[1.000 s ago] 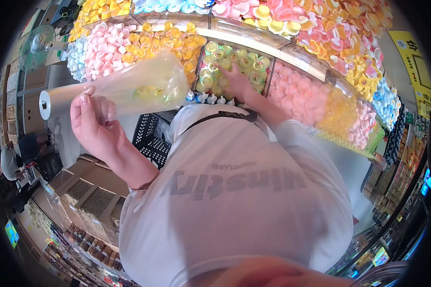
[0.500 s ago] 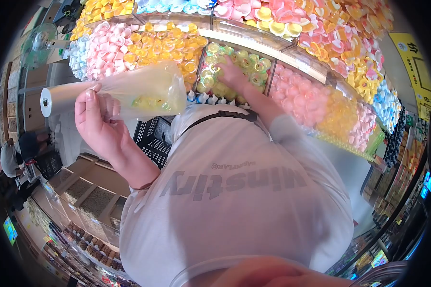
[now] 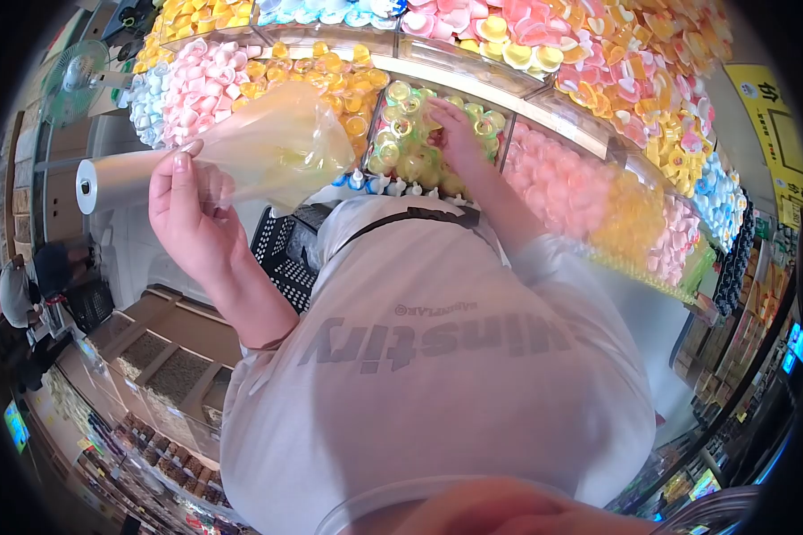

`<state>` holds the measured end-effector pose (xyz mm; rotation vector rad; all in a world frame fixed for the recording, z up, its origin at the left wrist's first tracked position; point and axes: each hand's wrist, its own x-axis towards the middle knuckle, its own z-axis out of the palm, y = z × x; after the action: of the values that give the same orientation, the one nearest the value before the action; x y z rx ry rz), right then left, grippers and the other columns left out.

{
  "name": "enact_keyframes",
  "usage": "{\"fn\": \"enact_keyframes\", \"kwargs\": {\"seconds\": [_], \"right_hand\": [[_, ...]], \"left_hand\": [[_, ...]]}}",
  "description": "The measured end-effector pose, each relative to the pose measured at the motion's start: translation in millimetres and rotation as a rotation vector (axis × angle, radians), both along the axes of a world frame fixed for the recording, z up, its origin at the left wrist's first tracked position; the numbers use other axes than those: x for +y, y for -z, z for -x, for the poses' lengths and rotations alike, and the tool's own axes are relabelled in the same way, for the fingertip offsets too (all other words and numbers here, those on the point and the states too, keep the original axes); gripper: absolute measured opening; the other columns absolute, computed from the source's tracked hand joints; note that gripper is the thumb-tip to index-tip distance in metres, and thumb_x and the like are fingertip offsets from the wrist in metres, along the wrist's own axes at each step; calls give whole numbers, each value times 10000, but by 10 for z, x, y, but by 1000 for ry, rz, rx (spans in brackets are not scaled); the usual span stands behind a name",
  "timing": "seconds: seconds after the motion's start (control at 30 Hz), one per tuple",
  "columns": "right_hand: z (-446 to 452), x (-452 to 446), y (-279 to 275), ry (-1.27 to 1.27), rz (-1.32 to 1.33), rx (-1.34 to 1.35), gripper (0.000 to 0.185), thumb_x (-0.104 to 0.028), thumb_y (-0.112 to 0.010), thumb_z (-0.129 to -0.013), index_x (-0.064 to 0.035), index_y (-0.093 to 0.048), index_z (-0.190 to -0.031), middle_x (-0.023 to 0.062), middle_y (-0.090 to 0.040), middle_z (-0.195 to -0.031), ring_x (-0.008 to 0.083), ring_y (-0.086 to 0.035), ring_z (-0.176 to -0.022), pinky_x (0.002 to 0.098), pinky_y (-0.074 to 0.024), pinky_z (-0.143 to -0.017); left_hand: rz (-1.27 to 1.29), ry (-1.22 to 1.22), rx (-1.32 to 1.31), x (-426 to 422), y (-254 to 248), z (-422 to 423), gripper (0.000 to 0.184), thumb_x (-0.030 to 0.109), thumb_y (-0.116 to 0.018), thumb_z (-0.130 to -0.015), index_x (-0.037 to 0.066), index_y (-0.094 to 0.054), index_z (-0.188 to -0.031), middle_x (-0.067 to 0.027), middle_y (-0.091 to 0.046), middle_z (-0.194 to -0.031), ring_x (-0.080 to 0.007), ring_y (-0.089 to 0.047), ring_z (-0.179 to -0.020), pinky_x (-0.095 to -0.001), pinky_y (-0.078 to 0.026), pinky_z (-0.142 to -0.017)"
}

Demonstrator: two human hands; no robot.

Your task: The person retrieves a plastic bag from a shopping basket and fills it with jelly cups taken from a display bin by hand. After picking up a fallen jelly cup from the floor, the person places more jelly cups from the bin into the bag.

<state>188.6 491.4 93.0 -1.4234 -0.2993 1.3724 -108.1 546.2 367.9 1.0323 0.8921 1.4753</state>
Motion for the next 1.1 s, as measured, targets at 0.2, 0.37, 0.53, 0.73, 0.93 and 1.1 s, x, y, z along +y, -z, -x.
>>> {"fn": "enact_keyframes", "kwargs": {"seconds": [0.2,0.37,0.53,0.73,0.93,1.1], "right_hand": [[63,-134,-1834,-517,-608,361,501,-204,-737,-806,-85,-567,-1261,84,-597,-1164,114,-624,-925,254,-547,-687],[795,47,-2384,-1002,-362,137,481,-192,-691,-866,-43,-543,-1299,146,-599,-1184,153,-620,-955,299,-523,-742],[1271,60,-1906,-685,-768,-954,412,-137,-622,-881,-43,-565,-1278,191,-596,-1161,204,-610,-940,347,-510,-752],[639,-99,-1755,-238,-1109,-1182,215,-52,-607,-833,-13,-649,-1040,142,-651,-993,246,-635,-794,356,-520,-737],[106,585,-65,-359,-116,-1396,500,-274,-680,-814,-53,-541,-1241,162,-582,-1211,326,-565,-1109,442,-463,-919],[239,781,142,-486,67,-1350,642,-359,-713,-789,-77,-475,-1314,183,-521,-1295,347,-479,-1231,460,-424,-995]], "left_hand": [[61,38,77,-35,5,-224,161,65,-544,-956,-61,-638,-993,43,-424,-589,-34,-313,-490,-204,-237,-461],[97,55,263,-127,-13,-365,142,62,-557,-951,-45,-648,-978,45,-449,-613,-28,-326,-508,-207,-238,-472],[82,104,204,-68,64,-207,129,63,-547,-956,-39,-626,-945,61,-417,-575,-18,-292,-478,-213,-219,-451],[48,13,89,-126,34,-37,135,61,-537,-960,-49,-614,-941,65,-390,-566,-20,-272,-471,-210,-213,-441],[-8,52,117,-159,7,21,148,78,-530,-967,-44,-607,-932,61,-387,-560,-19,-273,-460,-209,-212,-427],[-5,39,104,-196,50,185,161,87,-518,-976,-41,-603,-928,57,-393,-556,-19,-283,-457,-211,-210,-420]]}}
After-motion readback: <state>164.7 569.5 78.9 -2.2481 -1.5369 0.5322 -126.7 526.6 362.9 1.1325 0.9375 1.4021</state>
